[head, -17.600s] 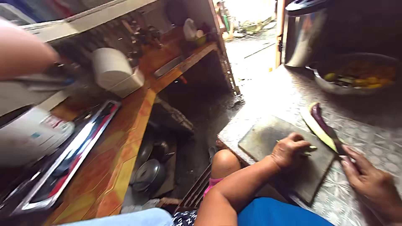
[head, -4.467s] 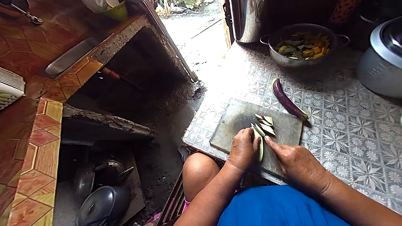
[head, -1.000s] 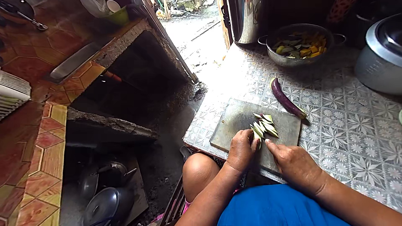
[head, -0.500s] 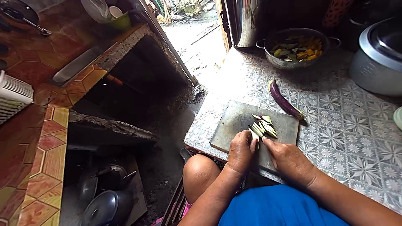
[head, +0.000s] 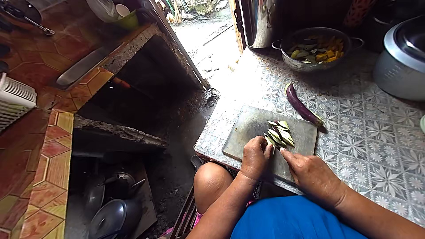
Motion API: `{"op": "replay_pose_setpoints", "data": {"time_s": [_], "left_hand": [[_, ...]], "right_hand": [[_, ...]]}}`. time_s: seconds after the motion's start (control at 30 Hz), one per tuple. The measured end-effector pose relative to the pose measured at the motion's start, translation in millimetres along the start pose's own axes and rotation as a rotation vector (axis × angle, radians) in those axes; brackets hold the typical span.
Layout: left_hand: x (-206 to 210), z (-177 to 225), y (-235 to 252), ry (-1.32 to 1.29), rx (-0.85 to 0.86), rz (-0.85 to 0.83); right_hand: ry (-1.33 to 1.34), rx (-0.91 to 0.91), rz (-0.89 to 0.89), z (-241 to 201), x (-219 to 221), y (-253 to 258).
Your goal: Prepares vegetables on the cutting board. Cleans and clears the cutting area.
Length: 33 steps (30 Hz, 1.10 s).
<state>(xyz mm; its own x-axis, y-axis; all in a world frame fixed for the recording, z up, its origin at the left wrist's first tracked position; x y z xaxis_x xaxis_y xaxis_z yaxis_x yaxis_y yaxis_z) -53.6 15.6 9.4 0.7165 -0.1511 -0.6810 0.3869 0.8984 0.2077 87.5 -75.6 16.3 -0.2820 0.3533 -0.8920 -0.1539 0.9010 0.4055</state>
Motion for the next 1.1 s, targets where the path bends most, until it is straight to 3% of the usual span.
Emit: {"op": "replay_pose_setpoints", "data": {"time_s": [0.17, 0.3, 0.5, 0.87, 1.1], "left_hand": [[-0.1, 0.5, 0.3, 0.009, 0.002, -0.025], [-2.3, 0.5, -1.8, 0.016, 0.018, -0.023], [-4.5, 4.2, -5.9, 0.006, 0.018, -0.064], [-3.6, 3.0, -5.8, -0.046, -0.031, -0.027], [-2.1, 1.7, -3.8, -0.042, -0.044, -0.023]], "right_hand": [[-0.042, 0.031, -0.070, -6.6, 2.7, 10.3], [-0.125, 0.035, 0.010, -15.2, 16.4, 18.3], [-0.041, 0.110, -0.236, -14.8, 7.2, 34.7], [-0.012, 0.035, 0.024, -0.8, -5.5, -1.2], [-0.081, 0.002, -0.013, -8.2, -5.1, -4.4]]}}
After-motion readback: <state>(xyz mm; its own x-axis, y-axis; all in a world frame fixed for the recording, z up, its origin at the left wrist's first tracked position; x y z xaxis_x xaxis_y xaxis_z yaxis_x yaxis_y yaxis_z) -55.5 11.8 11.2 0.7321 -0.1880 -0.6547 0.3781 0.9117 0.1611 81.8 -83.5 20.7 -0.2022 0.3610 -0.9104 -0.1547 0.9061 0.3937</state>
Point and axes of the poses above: each hand's wrist, its own y-axis towards the middle knuckle, its own x-axis out of the palm, z = x × y, the point moved 3 cm from there along y, towards the middle knuckle, and after that the axes turned 4 degrees about -y, right-handed, at the moved point
